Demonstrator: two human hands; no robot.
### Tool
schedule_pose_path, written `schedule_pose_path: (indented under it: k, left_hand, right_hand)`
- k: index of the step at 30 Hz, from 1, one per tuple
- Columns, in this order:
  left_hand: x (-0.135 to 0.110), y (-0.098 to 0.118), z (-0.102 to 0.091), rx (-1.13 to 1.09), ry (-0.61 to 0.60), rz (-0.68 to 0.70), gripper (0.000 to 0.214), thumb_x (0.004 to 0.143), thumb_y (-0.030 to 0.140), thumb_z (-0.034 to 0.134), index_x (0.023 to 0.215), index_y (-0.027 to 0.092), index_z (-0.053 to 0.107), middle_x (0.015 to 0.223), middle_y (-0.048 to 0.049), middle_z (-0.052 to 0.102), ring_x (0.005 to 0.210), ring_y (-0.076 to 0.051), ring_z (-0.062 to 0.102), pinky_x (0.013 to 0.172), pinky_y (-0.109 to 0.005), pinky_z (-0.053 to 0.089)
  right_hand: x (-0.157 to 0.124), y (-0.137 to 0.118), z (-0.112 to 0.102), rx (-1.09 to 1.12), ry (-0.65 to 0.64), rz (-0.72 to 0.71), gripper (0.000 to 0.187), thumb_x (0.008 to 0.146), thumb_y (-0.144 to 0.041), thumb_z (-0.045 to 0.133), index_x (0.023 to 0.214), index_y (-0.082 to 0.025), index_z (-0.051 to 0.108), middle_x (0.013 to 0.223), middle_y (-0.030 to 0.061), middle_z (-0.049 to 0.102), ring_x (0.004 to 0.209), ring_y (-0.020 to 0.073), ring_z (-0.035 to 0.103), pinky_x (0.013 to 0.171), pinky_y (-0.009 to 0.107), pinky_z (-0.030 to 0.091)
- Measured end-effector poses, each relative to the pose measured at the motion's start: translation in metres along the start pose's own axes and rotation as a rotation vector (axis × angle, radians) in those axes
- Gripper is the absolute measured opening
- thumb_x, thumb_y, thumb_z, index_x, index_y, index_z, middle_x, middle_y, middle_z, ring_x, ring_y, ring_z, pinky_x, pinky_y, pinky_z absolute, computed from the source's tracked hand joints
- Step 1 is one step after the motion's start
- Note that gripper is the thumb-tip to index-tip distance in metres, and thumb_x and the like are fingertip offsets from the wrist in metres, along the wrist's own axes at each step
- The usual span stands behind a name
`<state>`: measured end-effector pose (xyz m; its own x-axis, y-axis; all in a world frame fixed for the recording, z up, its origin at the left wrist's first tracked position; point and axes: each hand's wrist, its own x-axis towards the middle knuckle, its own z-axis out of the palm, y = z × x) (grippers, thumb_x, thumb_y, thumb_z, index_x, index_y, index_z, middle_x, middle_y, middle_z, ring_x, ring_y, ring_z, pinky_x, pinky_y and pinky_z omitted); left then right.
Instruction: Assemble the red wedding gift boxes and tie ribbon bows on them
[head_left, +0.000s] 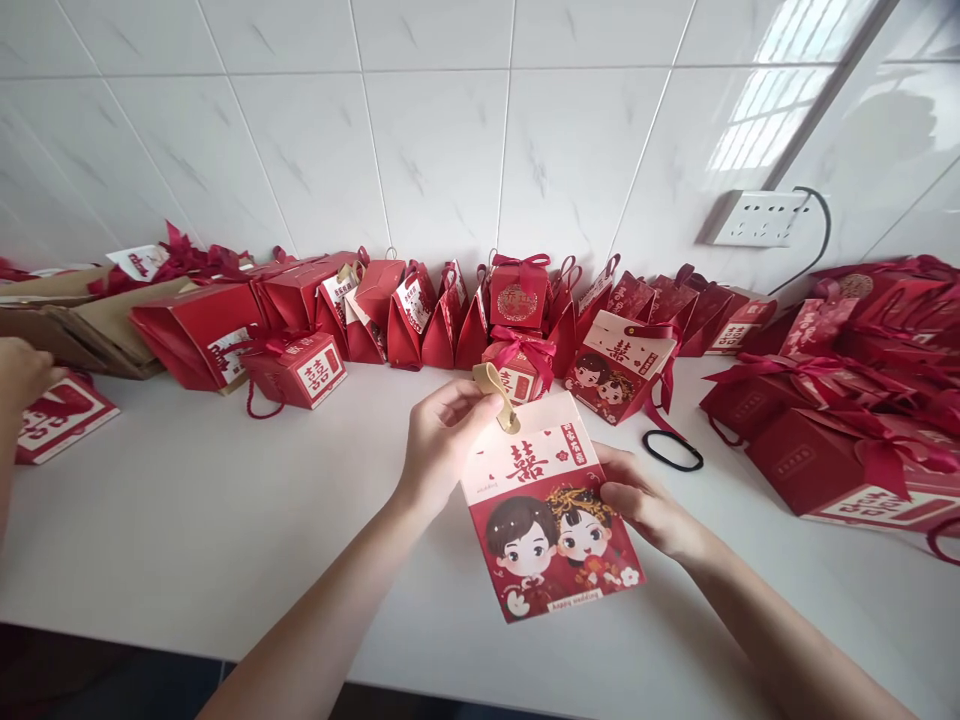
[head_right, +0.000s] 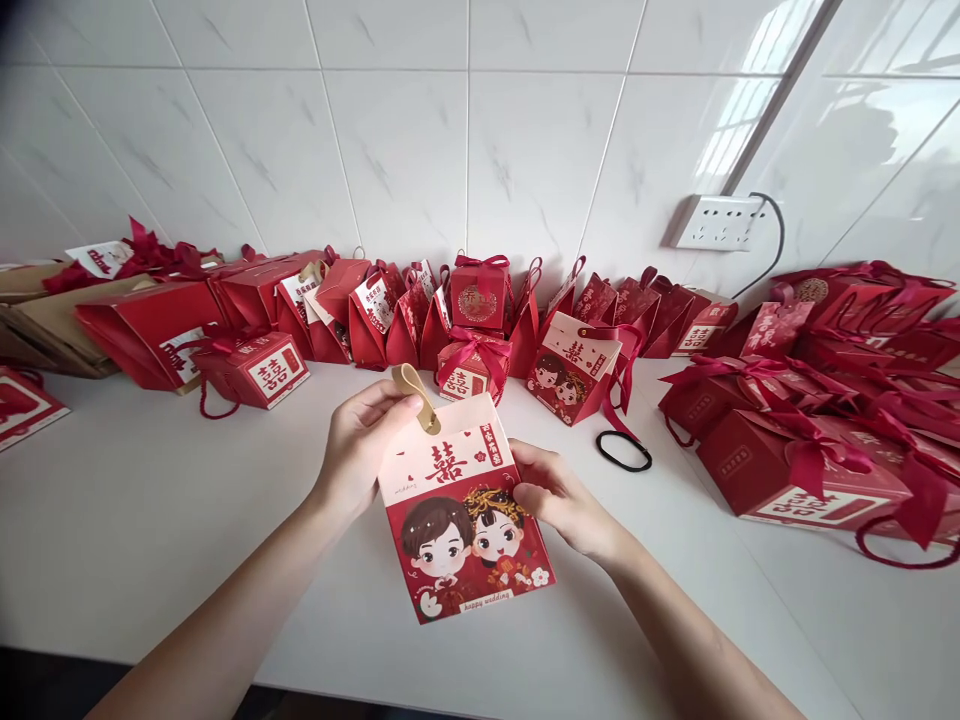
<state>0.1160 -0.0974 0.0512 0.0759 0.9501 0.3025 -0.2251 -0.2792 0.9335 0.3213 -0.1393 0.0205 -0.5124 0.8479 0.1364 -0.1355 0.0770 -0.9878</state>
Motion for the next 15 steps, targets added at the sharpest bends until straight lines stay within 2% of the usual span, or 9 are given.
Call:
schedule_pose_path:
  k: [3,5,7,10,13,15]
  left_hand:
    - [-0.007,0.003,0.003,0.084,0.065,0.16,0.022,0.072,0.035,0.072,0.068,0.017,0.06,0.06,0.0026,0.06,0.051,-0.008,0.052,0.046,-0.02,0.039]
    - [-0.011,0.003,0.004,0.141,0.053,0.232,0.024,0.071,0.033,0.073,0.066,0.018,0.056,0.056,0.0042,0.055,0.047,-0.007,0.049,0.042,-0.019,0.036]
    - [-0.013,0.003,0.005,0.168,-0.019,0.268,0.021,0.073,0.031,0.072,0.068,0.018,0.055,0.061,0.0035,0.056,0.052,-0.008,0.052,0.046,-0.019,0.04]
    - [-0.014,0.001,0.005,0.144,-0.128,0.297,0.016,0.078,0.029,0.066,0.076,0.018,0.054,0.075,0.0003,0.06,0.064,-0.01,0.058,0.056,-0.02,0.048]
    - [-0.013,-0.002,0.003,0.145,-0.193,0.325,0.014,0.08,0.026,0.062,0.076,0.018,0.051,0.085,-0.0038,0.064,0.069,-0.012,0.061,0.061,-0.024,0.05]
    - [-0.013,-0.004,0.004,0.191,-0.211,0.368,0.011,0.08,0.023,0.062,0.076,0.018,0.053,0.087,-0.0053,0.066,0.073,-0.015,0.063,0.066,-0.026,0.051]
  right_hand:
    - [0.001,-0.001,0.004,-0.181,0.03,-0.068,0.037,0.078,-0.026,0.054,0.114,-0.019,0.059,0.112,0.0083,0.065,0.101,0.0254,0.062,0.08,0.035,0.053]
    - [0.002,0.002,0.006,-0.327,0.071,-0.08,0.04,0.074,-0.014,0.052,0.113,-0.019,0.059,0.112,0.007,0.064,0.103,0.024,0.06,0.083,0.033,0.05]
    - [0.003,0.007,0.008,-0.41,0.099,-0.072,0.044,0.07,-0.008,0.051,0.112,-0.018,0.058,0.108,0.0061,0.065,0.099,0.0228,0.061,0.081,0.031,0.05]
    - [0.004,0.013,0.01,-0.415,0.134,-0.07,0.041,0.07,-0.01,0.05,0.109,-0.017,0.058,0.104,0.0063,0.066,0.094,0.0228,0.061,0.076,0.031,0.051]
    - [0.003,0.017,0.01,-0.456,0.153,-0.075,0.035,0.072,-0.012,0.048,0.106,-0.016,0.057,0.102,0.007,0.065,0.09,0.0222,0.06,0.074,0.032,0.051]
    - [0.003,0.021,0.011,-0.553,0.181,-0.133,0.036,0.075,-0.012,0.047,0.11,-0.016,0.053,0.1,0.0075,0.063,0.086,0.0206,0.06,0.073,0.032,0.052]
